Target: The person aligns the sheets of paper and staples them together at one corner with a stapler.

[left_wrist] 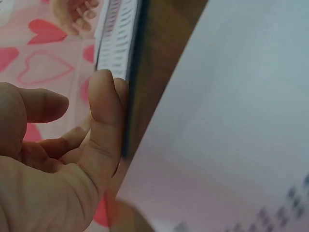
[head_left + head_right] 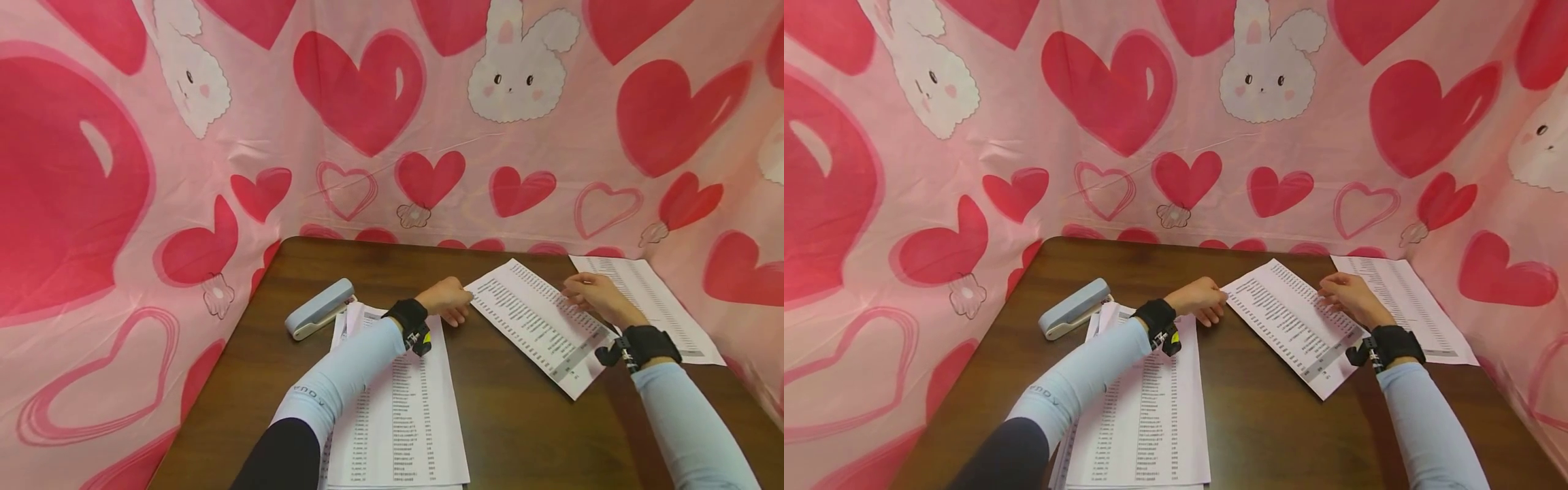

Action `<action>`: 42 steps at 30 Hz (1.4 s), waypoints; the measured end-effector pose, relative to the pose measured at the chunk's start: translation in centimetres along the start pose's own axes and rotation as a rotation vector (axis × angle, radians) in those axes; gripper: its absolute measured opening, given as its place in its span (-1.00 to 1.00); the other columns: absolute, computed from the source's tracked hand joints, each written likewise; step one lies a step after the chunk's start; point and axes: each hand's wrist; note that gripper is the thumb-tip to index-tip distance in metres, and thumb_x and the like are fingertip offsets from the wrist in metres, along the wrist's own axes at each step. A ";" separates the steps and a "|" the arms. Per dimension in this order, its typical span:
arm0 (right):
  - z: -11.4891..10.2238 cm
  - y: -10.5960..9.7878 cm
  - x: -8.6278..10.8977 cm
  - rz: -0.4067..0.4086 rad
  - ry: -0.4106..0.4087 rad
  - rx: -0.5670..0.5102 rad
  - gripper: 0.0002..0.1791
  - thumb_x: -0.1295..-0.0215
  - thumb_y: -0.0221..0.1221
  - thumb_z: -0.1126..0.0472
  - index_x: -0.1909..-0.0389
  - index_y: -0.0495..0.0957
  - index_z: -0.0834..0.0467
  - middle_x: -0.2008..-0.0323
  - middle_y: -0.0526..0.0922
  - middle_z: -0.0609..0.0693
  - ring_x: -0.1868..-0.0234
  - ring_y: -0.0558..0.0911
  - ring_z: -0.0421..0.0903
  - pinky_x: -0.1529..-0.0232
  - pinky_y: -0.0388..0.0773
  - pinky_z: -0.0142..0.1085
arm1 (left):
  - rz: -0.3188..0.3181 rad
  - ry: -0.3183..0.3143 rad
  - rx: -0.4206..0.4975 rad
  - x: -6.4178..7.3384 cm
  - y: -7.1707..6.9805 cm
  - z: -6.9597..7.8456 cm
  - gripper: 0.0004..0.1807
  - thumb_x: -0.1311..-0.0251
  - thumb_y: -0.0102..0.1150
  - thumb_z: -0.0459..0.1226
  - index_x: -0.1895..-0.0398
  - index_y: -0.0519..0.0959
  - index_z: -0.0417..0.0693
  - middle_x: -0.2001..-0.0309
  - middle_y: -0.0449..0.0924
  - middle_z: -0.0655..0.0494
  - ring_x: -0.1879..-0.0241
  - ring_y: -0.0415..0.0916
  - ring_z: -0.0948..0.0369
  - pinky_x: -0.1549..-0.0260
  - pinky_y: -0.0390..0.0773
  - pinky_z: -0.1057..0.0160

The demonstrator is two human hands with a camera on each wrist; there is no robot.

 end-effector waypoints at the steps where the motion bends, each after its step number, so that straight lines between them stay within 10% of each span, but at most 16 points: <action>1: 0.2 0.0 -0.1 0.016 0.011 0.016 -0.42 -0.50 -0.01 -0.02 -0.21 0.29 0.41 0.09 0.71 0.11 0.24 0.66 -0.13 0.18 0.60 -0.27 | 0.000 -0.006 0.001 -0.1 0.4 -0.1 -0.65 -0.39 0.00 -0.22 0.06 0.52 -0.41 0.49 0.59 -0.07 0.62 0.54 0.16 0.65 0.58 0.28; 20: 1.2 0.9 -1.3 0.096 0.080 0.309 -0.47 -0.43 -0.05 0.10 -0.19 0.30 0.46 -0.03 0.47 0.43 0.26 0.58 0.04 0.28 0.46 -0.25 | -0.004 -0.022 0.003 -0.3 5.1 -0.5 -0.67 -0.32 0.04 -0.25 0.42 0.63 -0.37 0.59 0.66 -0.10 0.69 0.56 0.18 0.69 0.58 0.23; 42: 2.0 0.7 -1.6 -0.031 0.172 0.306 -0.70 -0.29 0.12 0.19 0.14 0.52 0.36 0.67 0.37 -0.14 0.63 0.40 -0.21 0.58 0.30 -0.34 | 0.067 -0.056 0.143 -0.5 6.2 -1.3 -0.79 -0.28 0.12 -0.31 0.44 0.58 -0.30 0.59 0.65 -0.07 0.72 0.51 0.21 0.77 0.52 0.30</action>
Point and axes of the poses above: each hand's wrist, its own x-axis away from the middle knuckle, its own y-axis out of the palm, z = x × y
